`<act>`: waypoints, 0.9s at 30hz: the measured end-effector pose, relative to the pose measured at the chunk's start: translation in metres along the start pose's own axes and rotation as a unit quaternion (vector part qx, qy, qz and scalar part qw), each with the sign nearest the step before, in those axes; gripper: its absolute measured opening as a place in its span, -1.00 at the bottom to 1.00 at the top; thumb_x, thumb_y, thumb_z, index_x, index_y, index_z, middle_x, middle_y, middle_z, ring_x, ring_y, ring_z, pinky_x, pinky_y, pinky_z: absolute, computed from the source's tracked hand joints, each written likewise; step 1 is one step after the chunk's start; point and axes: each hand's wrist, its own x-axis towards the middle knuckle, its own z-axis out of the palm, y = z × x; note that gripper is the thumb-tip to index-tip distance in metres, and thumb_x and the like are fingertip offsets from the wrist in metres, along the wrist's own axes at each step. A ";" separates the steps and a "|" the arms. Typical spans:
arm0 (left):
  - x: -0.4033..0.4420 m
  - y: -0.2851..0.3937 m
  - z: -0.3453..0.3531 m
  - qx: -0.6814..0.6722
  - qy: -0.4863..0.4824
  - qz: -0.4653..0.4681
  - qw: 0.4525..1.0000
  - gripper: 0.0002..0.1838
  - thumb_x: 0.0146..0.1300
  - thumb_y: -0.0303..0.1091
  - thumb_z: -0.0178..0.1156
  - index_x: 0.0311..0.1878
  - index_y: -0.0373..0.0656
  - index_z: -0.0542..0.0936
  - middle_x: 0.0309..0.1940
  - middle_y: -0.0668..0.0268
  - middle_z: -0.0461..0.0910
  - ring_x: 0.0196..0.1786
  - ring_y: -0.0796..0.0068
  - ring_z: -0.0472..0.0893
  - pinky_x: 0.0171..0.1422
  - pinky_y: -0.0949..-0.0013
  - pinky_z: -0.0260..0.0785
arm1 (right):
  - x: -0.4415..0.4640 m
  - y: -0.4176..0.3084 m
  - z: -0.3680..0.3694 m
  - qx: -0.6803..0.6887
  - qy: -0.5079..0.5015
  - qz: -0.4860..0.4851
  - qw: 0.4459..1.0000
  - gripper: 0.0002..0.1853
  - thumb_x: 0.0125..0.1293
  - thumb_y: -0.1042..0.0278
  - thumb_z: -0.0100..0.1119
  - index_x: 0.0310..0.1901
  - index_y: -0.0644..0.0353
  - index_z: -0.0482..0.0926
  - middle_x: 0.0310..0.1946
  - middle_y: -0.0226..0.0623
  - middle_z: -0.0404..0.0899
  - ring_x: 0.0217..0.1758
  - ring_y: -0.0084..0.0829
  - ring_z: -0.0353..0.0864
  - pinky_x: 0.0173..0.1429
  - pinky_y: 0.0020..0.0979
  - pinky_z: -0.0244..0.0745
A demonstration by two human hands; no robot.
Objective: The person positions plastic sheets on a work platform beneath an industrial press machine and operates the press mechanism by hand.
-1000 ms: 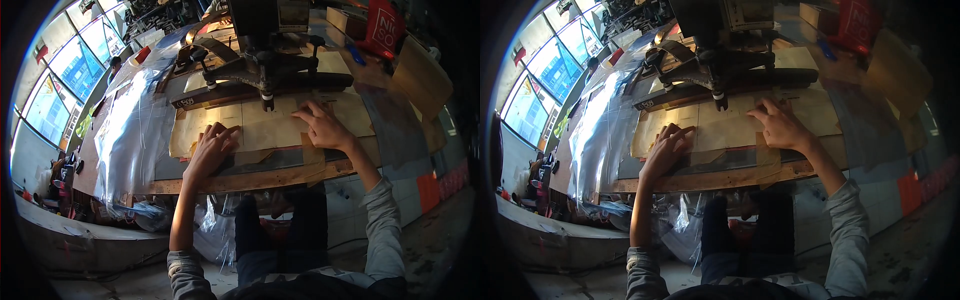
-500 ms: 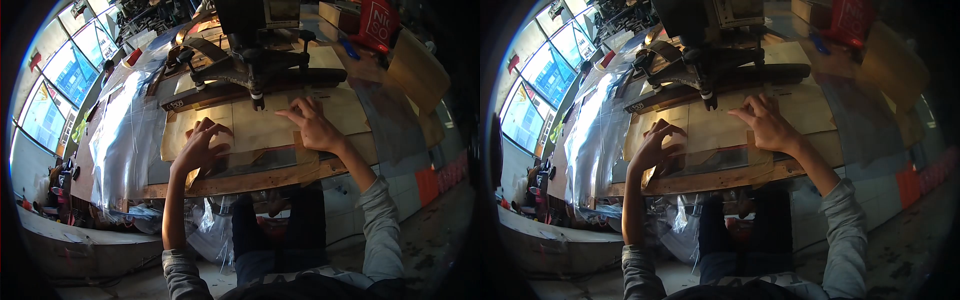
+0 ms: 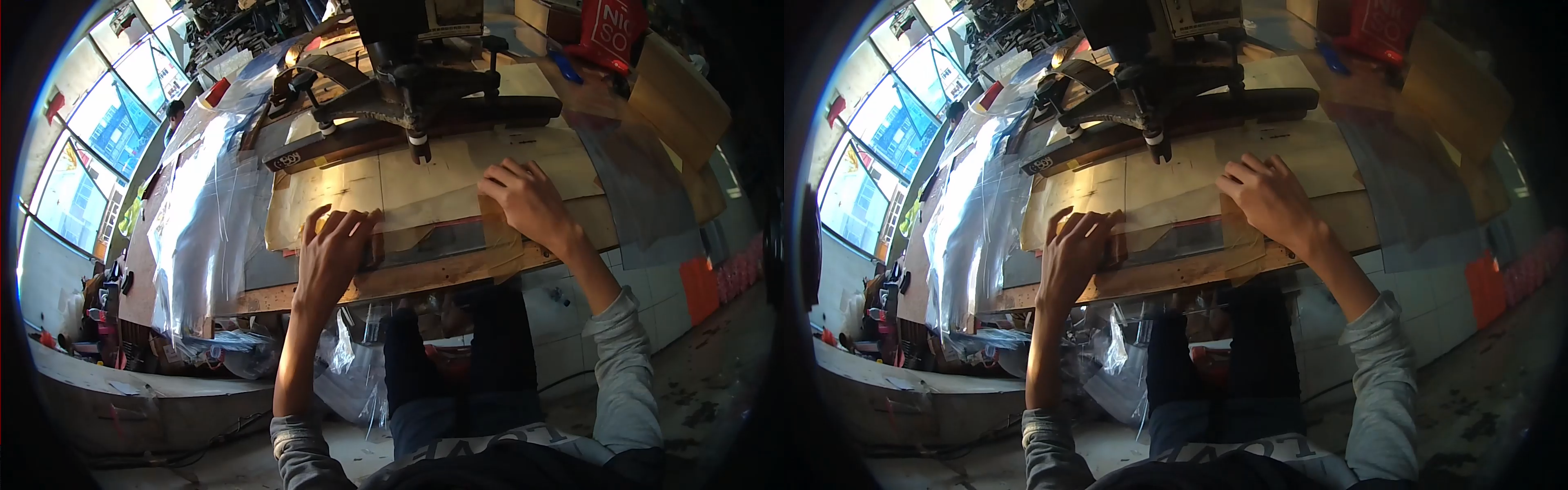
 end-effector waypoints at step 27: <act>0.026 -0.033 0.025 -0.125 -0.095 -0.180 0.971 -0.20 0.23 0.15 0.16 0.34 -0.32 0.33 0.14 -0.19 0.29 0.16 -0.19 0.45 0.37 -0.06 0.21 | 0.012 0.005 0.013 0.007 -0.064 0.123 0.990 -0.55 0.40 0.06 0.04 0.11 0.26 0.50 0.17 -0.16 0.44 0.27 -0.14 0.39 0.39 0.07 0.11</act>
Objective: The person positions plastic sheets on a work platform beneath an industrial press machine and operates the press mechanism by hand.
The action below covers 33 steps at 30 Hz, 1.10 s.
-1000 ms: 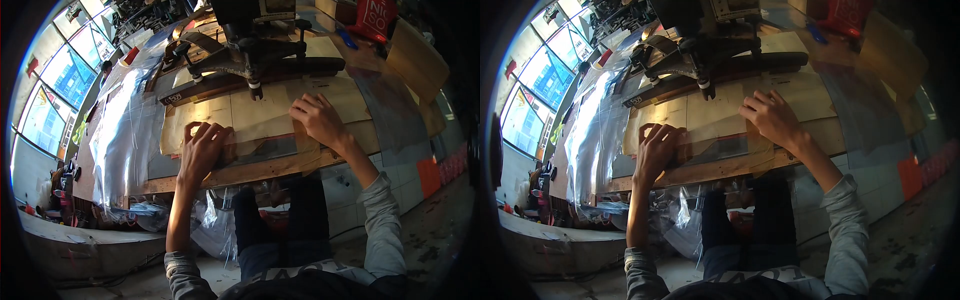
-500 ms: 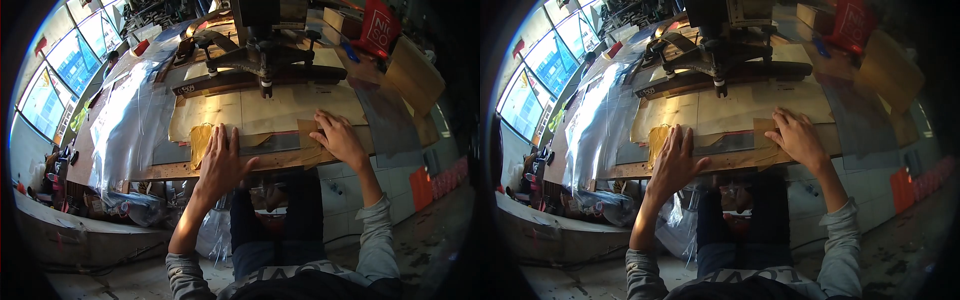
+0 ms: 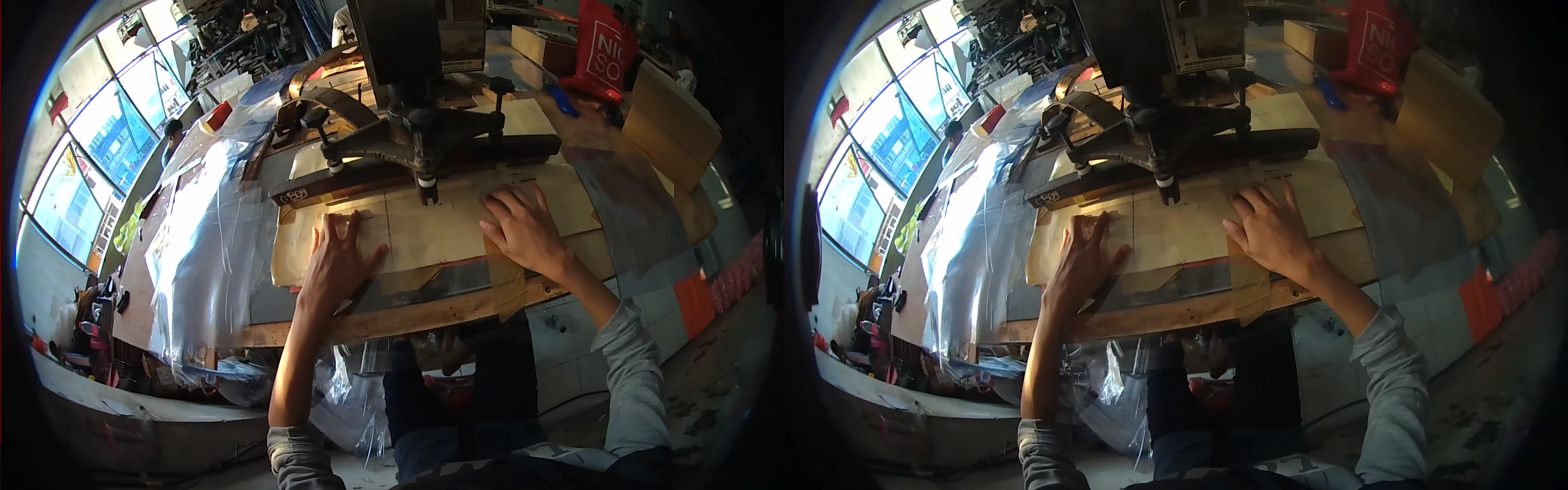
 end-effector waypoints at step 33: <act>0.015 0.001 0.006 0.063 0.079 0.038 0.994 -0.38 0.30 -0.02 0.16 0.27 -0.27 0.44 0.23 0.03 0.45 0.30 0.06 0.43 0.49 -0.03 0.06 | 0.005 0.016 0.015 -0.061 0.054 0.046 0.996 -0.58 0.40 0.07 0.01 0.17 0.11 0.46 0.18 -0.37 0.48 0.29 -0.15 0.34 0.32 0.36 0.02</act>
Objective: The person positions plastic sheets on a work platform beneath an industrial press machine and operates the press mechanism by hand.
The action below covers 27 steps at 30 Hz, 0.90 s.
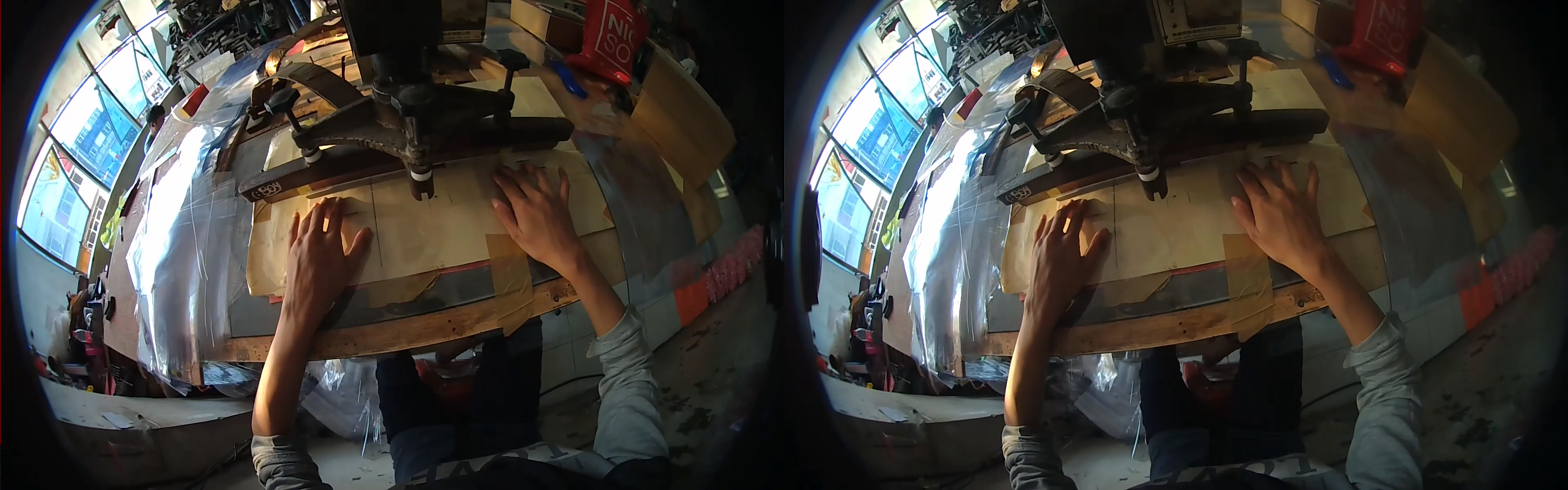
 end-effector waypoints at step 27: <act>-0.014 0.002 0.004 -0.039 0.016 0.003 0.999 -0.34 0.29 -0.06 0.18 0.24 -0.47 0.40 0.25 -0.21 0.38 0.24 -0.11 0.48 0.29 0.10 0.39 | -0.010 -0.005 -0.018 0.100 -0.011 -0.027 0.995 -0.60 0.27 0.19 0.25 0.06 0.24 0.57 0.11 -0.24 0.58 0.20 -0.29 0.50 0.40 0.02 0.15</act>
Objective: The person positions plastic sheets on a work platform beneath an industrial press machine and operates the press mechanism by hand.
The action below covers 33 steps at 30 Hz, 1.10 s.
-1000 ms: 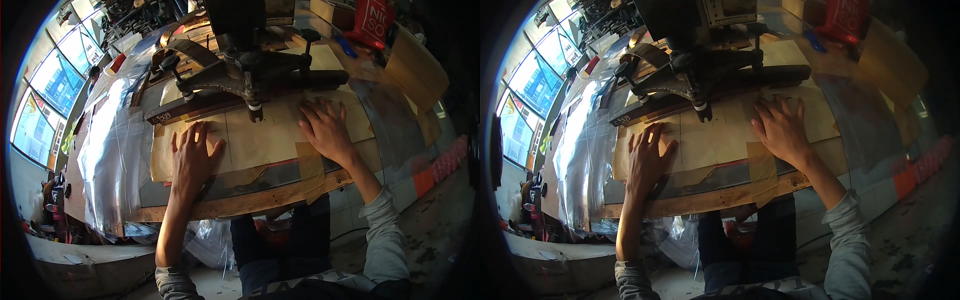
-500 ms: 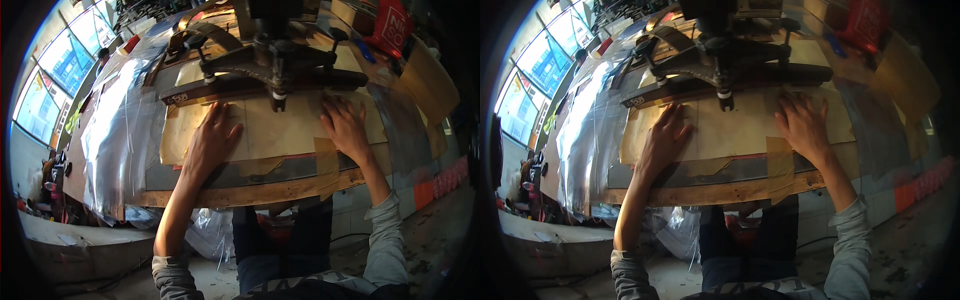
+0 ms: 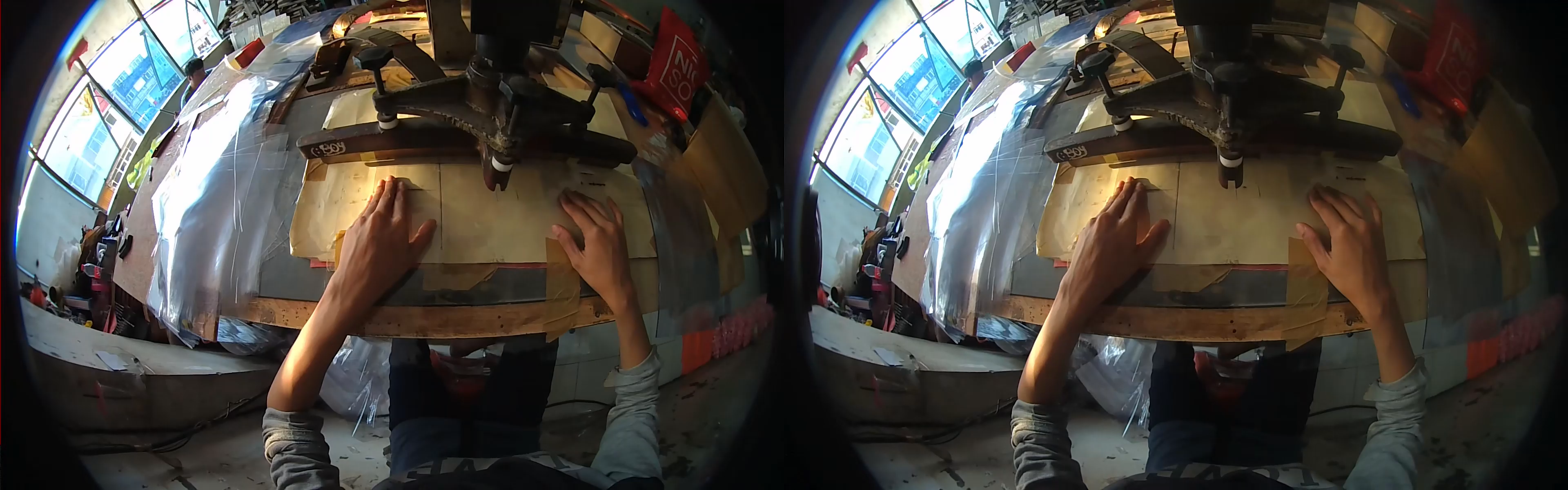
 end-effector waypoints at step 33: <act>0.012 0.011 -0.012 0.044 -0.075 -0.018 0.996 -0.44 0.24 -0.22 0.16 0.31 -0.15 0.41 0.37 0.13 0.33 0.37 0.06 0.32 0.38 0.05 0.27 | 0.009 0.008 0.005 -0.001 -0.064 0.017 0.998 -0.43 0.34 0.10 0.11 0.32 0.18 0.34 0.30 -0.15 0.35 0.35 -0.19 0.36 0.42 0.19 0.00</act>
